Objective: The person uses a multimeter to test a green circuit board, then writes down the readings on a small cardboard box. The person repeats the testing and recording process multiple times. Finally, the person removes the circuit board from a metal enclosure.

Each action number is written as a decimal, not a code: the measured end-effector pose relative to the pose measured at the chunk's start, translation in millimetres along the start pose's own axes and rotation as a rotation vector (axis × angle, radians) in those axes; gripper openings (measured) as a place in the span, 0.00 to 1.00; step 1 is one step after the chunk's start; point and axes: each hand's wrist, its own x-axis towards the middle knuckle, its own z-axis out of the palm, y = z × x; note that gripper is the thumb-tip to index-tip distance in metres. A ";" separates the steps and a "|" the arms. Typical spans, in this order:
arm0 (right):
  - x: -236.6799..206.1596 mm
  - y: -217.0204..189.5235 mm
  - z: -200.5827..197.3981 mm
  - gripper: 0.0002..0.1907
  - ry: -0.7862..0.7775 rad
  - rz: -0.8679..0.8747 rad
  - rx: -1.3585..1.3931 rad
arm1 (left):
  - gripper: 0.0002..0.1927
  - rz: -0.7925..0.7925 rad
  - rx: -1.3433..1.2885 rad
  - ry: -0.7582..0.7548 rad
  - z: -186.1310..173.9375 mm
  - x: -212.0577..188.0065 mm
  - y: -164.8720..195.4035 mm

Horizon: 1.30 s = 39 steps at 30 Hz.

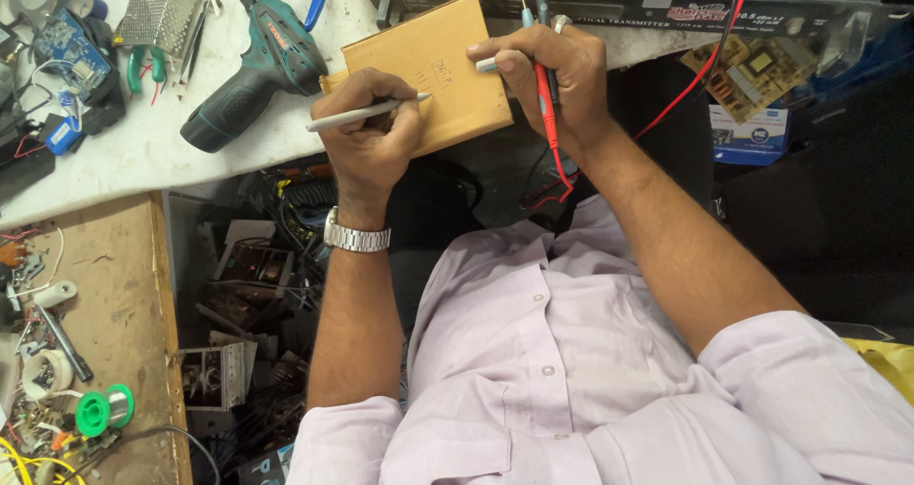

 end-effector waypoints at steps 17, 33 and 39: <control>-2.5 -1.5 3.0 0.15 -0.005 0.023 0.028 | 0.05 0.007 0.013 0.060 -1.4 -0.7 0.2; 4.6 0.7 5.2 0.15 0.003 -0.008 0.017 | 0.05 -0.076 -0.065 0.113 1.3 4.6 -0.4; 4.9 0.2 2.8 0.15 -0.008 0.045 0.023 | 0.05 -0.061 -0.004 0.128 3.9 7.2 2.0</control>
